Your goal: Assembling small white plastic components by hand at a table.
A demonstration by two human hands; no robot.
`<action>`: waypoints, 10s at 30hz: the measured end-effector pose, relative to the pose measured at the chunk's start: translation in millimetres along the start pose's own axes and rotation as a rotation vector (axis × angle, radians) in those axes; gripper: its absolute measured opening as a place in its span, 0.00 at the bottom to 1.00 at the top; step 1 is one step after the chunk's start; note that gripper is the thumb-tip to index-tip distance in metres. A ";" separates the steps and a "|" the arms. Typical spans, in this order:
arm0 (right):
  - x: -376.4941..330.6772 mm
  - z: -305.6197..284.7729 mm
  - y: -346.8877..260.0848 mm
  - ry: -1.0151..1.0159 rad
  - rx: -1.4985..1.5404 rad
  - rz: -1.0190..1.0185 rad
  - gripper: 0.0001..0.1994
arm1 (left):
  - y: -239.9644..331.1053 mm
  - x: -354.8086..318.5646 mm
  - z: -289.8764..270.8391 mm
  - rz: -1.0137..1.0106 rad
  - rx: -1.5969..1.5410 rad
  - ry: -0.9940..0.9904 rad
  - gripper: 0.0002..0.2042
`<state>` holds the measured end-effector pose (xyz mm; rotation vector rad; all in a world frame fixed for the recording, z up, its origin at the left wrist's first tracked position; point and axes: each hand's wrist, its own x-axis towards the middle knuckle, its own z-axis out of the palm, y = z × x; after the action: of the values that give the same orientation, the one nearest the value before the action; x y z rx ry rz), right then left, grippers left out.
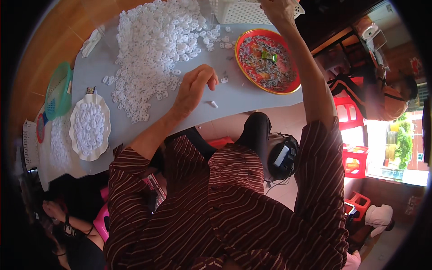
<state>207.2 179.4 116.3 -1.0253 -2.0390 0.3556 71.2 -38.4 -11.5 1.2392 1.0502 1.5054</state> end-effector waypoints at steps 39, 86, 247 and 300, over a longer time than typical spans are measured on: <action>-18.2 83.6 2.0 -0.782 -0.607 -0.200 0.11 | -4.0 1.5 2.4 -0.044 0.051 0.016 0.18; -69.9 81.2 -0.4 -0.614 -0.554 -0.561 0.05 | -8.5 0.2 -2.5 -0.002 0.138 -0.039 0.20; -210.1 53.9 -17.4 -0.118 1.070 0.234 0.11 | 1.2 -4.5 -2.3 -0.042 0.214 -0.082 0.08; -208.0 50.7 -22.7 -0.076 0.785 0.205 0.10 | -7.7 -7.1 -10.1 0.052 0.223 -0.062 0.06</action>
<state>227.5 10.1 -15.2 -0.7162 -1.6138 1.2011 62.8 -44.1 -22.0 1.4686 1.1766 1.4081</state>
